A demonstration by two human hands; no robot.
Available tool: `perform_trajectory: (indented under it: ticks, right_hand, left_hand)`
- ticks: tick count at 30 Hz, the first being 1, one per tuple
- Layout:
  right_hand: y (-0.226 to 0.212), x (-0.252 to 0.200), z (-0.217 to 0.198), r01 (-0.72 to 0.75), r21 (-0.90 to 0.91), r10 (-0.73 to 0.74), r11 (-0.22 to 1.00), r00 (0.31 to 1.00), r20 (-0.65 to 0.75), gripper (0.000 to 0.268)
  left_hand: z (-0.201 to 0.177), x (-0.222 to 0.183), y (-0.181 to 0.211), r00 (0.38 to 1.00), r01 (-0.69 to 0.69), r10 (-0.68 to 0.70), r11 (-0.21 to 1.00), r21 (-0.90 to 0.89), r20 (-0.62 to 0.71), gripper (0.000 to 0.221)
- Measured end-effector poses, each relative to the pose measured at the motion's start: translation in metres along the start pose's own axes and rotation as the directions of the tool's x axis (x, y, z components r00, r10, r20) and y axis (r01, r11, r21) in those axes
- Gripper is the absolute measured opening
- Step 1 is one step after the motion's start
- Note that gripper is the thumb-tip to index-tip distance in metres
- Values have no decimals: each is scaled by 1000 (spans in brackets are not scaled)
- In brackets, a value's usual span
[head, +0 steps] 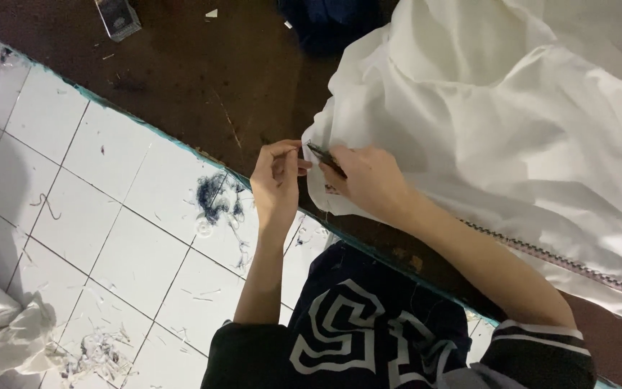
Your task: Trimming loose threads from a white garment using hand-held thread clippers on a work table.
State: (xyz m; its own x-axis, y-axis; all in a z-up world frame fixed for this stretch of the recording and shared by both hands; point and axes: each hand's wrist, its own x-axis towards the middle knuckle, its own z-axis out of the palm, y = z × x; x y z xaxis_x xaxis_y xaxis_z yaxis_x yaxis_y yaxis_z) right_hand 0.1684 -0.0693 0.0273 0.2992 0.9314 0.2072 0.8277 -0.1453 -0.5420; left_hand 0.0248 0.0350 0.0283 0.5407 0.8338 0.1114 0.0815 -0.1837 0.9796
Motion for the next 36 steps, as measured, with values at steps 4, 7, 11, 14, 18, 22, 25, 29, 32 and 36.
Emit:
perform_trajectory:
  ticks: [4,7,11,14,18,22,25,29,32,36]
  right_hand:
    - [1,-1,3,-11,-16,11,1000,1000,5,30]
    - [-2,-1,-3,-18,2,18,1000,1000,15,27]
    - [-7,0,-7,-1,-28,0,1000,1000,-15,25]
    - [-6,0,-6,-45,-25,46,999,999,21,28]
    - [-3,4,-1,-49,12,49,999,998,31,24]
    - [-4,3,-8,-64,67,61,996,997,44,24]
    - [8,6,-6,-231,282,213,931,973,92,31]
    - [21,5,-2,-243,374,248,895,968,35,30]
    - [35,4,7,-286,447,306,847,951,28,30]
    - [38,4,4,-357,517,355,778,929,106,38]
  left_hand:
    - [0,0,-3,1000,-17,17,1000,14,-13,12]
    - [-1,0,1,1000,-29,29,1000,12,-10,12]
    - [-1,0,4,999,-31,31,999,25,-12,11]
    - [-2,0,4,999,-36,36,999,30,-12,11]
    - [-2,-1,2,999,-49,50,997,60,-18,11]
    - [-6,2,-7,998,-30,40,986,164,-55,9]
    - [2,5,-12,989,-140,148,900,414,11,5]
    - [18,4,-9,980,-197,170,842,503,100,7]
    - [23,6,-24,969,-248,209,770,589,135,16]
    - [27,10,-23,981,-193,164,789,583,103,12]
